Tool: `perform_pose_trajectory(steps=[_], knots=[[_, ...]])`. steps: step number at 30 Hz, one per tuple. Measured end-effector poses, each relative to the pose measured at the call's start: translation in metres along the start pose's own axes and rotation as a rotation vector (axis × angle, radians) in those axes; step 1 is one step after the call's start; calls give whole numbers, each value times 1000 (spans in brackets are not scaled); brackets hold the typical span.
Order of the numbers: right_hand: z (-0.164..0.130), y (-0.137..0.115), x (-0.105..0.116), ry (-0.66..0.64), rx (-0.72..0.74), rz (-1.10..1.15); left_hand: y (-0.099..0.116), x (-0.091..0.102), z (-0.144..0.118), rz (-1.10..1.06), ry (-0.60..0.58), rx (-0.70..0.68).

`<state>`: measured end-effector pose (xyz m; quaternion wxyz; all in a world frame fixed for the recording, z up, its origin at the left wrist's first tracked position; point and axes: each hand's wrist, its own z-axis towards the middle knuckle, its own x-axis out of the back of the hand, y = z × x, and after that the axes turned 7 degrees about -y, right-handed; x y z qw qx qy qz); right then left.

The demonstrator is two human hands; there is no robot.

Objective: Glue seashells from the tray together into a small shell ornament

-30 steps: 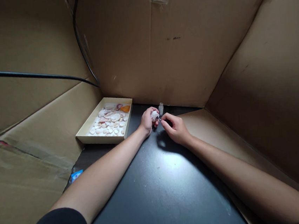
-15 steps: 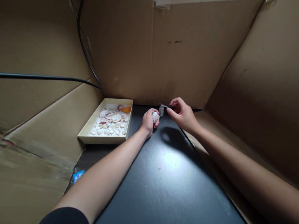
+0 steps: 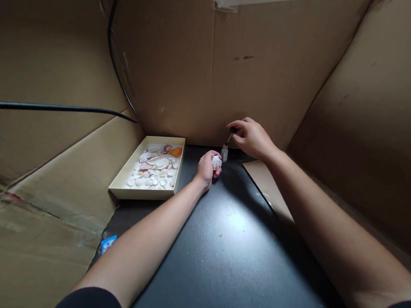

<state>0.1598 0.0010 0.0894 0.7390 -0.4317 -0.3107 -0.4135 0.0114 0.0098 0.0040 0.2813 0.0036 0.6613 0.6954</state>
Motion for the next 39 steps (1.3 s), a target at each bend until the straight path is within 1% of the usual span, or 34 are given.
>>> perform_pose_trajectory(steps=[13,19,22,26,31,39], knots=[[-2,4,-17,-52,5,-64,2,-1,-2,2,9,2],[-4,9,-34,-152,8,-83,2,-1,-3,7,6,12],[-5,11,-39,-182,9,-87,3,-1,-3,14,14,14],[-5,15,-41,-178,9,-75,3,-1,-2,19,16,27],[-5,21,-46,-127,-4,-35,3,-1,-2,6,22,47],[-8,18,-49,-105,24,-29,4,-2,-3,-21,11,50]])
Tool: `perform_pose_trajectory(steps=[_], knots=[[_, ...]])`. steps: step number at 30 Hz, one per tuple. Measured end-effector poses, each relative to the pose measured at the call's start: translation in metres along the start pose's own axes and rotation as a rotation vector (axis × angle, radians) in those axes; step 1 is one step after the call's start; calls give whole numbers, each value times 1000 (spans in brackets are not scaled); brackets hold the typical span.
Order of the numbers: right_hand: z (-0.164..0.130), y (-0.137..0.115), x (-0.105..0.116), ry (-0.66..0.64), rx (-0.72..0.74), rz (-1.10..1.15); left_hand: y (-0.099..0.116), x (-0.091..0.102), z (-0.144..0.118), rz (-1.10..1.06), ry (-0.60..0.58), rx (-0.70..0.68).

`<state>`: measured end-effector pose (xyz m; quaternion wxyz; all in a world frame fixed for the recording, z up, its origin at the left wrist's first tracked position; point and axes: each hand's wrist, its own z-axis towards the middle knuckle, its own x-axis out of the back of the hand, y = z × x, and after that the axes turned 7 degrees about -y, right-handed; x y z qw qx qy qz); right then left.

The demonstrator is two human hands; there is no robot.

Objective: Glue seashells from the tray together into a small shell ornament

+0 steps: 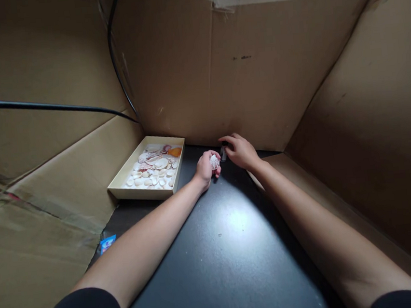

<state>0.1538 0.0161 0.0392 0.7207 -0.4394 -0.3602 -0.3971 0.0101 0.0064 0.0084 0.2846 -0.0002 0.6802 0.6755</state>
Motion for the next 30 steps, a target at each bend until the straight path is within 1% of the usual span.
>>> perform_pose_trajectory(steps=[6,10,13,15,17,19,21,25,30], knots=[[-1,2,-5,-28,-10,19,0,0,-1,-10,11,16],[2,7,-6,51,1,115,0,0,-1,-29,26,-22],[7,9,-4,125,-50,325,0,0,0,-14,33,-30],[10,8,0,130,-148,549,0,0,0,-2,22,-22],[12,4,3,89,-271,808,0,0,1,-5,14,-20],[11,0,4,20,-371,1028,0,-1,1,-20,11,-19],[9,-3,4,-50,-427,1143,0,-1,2,-38,9,-14],[7,-4,-1,-128,-442,1141,-2,0,3,-47,9,-17],[7,-1,-5,-143,-447,1105,-4,2,4,-29,-10,-32]])
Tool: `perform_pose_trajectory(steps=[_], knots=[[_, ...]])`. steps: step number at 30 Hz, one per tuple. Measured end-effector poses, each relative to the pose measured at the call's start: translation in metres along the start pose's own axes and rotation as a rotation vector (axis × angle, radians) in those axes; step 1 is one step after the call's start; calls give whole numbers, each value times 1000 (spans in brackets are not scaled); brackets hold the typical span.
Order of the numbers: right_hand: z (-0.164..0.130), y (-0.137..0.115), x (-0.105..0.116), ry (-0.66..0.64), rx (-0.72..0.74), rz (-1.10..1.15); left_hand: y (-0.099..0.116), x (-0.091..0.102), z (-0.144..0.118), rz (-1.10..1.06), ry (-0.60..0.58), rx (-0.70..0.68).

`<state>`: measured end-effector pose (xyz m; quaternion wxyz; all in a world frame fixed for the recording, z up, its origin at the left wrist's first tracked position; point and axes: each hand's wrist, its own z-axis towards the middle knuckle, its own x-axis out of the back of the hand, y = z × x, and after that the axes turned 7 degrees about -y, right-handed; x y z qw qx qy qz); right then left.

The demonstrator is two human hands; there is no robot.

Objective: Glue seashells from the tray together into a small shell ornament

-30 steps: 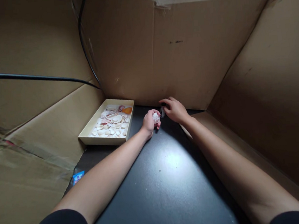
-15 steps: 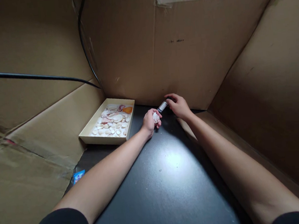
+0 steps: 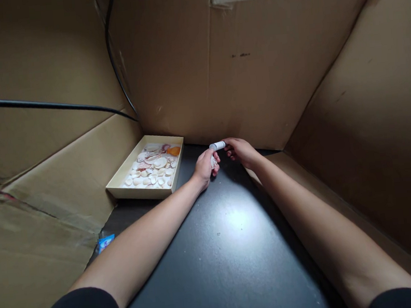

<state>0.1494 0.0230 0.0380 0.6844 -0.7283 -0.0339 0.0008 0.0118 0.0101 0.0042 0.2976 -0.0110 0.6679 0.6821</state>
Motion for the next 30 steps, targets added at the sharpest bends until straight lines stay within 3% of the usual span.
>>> perform_pose_trajectory(steps=[3,8,13,19,30], knots=[[2,1,1,-11,-29,34,0,0,0,-6,-9,4],[1,0,4,-55,-95,270,1,0,0,29,-5,-13],[-2,-2,1,-110,-48,115,-1,1,1,58,0,-12],[1,1,3,-67,-52,203,2,0,-1,30,-16,2],[-1,-4,1,35,191,63,2,-2,-1,1,16,18]])
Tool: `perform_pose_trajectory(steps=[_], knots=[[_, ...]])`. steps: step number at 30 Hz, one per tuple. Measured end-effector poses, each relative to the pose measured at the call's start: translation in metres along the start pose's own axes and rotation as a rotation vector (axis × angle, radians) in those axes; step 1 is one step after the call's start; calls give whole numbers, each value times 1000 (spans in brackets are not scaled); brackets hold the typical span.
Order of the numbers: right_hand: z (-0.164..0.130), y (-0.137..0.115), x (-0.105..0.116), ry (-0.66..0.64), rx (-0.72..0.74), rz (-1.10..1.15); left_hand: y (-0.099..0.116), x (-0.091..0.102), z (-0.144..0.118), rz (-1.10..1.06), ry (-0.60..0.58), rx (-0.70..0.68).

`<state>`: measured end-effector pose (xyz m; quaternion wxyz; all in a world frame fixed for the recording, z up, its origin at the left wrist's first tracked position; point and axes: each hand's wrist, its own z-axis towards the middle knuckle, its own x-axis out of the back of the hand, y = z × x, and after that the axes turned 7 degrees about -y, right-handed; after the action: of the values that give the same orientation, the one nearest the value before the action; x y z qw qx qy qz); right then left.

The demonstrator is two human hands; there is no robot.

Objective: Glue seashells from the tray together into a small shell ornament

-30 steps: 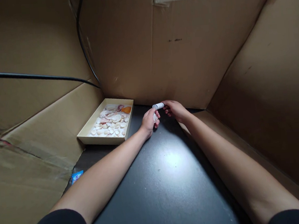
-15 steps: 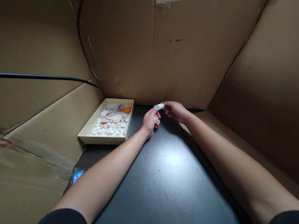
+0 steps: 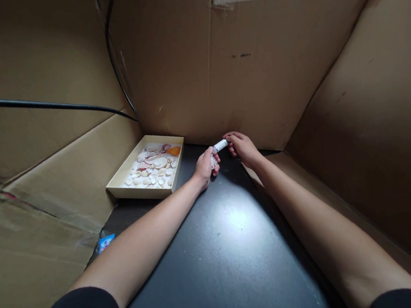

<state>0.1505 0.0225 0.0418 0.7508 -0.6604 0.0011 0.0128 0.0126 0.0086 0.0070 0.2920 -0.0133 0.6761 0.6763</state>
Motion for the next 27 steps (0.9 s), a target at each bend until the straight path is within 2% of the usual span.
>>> perform_pose_trajectory(steps=[5,13,19,27], knots=[[-2,-1,0,-20,-1,53,-1,1,1,16,-2,9],[1,2,-1,10,16,0,-1,1,2,19,6,4],[-4,-5,2,-34,-45,41,-2,1,2,32,21,-3],[-3,-4,1,-22,3,-38,-2,1,2,36,17,4]])
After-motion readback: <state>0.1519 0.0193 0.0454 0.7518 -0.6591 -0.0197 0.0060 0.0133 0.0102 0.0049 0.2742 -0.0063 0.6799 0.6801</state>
